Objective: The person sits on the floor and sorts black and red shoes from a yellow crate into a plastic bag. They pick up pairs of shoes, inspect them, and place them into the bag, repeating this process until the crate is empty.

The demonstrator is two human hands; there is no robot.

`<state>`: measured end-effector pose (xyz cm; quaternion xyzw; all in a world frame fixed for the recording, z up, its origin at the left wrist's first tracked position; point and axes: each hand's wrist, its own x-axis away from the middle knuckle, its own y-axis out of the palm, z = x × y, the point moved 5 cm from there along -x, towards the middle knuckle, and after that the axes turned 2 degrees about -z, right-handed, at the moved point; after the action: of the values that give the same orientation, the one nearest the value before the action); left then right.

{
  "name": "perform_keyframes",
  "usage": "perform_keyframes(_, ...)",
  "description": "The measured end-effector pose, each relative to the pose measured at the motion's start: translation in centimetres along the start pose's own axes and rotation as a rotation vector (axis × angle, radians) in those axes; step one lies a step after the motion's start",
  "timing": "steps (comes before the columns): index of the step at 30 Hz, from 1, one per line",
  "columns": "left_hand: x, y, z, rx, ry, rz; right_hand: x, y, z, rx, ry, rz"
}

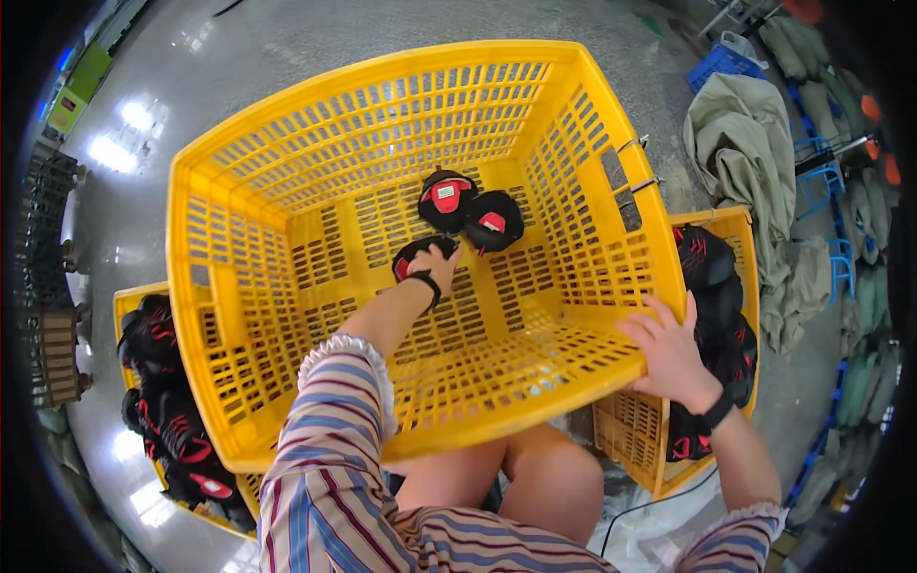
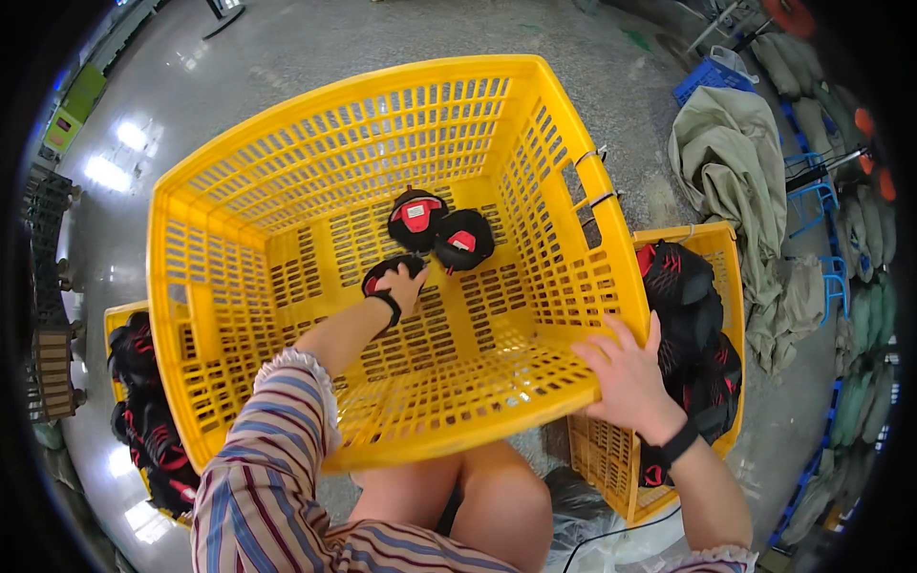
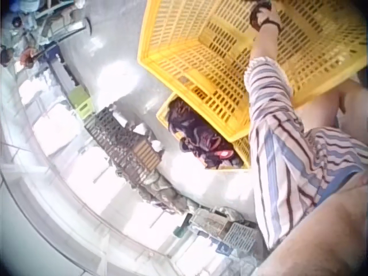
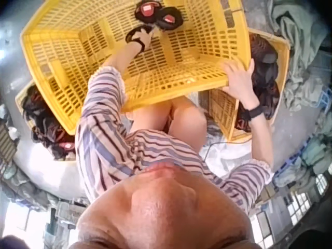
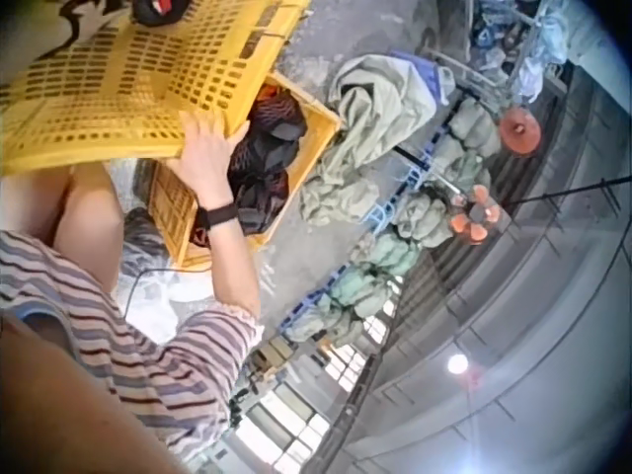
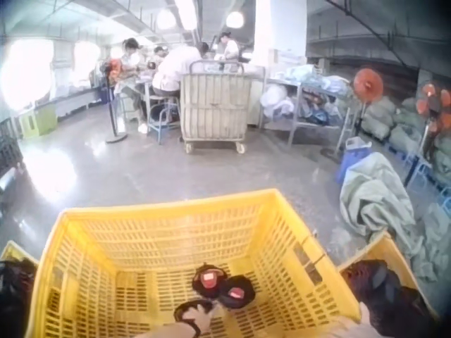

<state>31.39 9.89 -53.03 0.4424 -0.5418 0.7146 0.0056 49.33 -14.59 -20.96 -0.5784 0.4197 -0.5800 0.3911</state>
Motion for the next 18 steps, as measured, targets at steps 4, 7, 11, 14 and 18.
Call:
perform_keyframes(4, -1.5, -0.9, -1.6, 0.022, 0.032, 0.315, -0.8, 0.5, 0.2, -0.021, 0.021, -0.029)
perform_keyframes(7, 0.3, -9.4, -2.3, -0.147, 0.133, 0.713, -0.7, 0.8, 0.5, -0.028, 0.018, 0.005)
perform_keyframes(11, -1.9, -14.2, -1.4, -0.332, 0.135, 1.016, -1.1, 0.6, 0.5, -0.051, 0.014, 0.034)
perform_keyframes(14, -7.7, -10.6, -2.0, -0.403, 0.012, 0.801, -1.6, 0.5, 0.4, -0.037, -0.016, 0.036)
perform_keyframes(18, -9.9, -5.1, -2.6, -0.327, 0.008, 0.232, -1.6, 0.4, 0.5, -0.087, -0.012, 0.048)
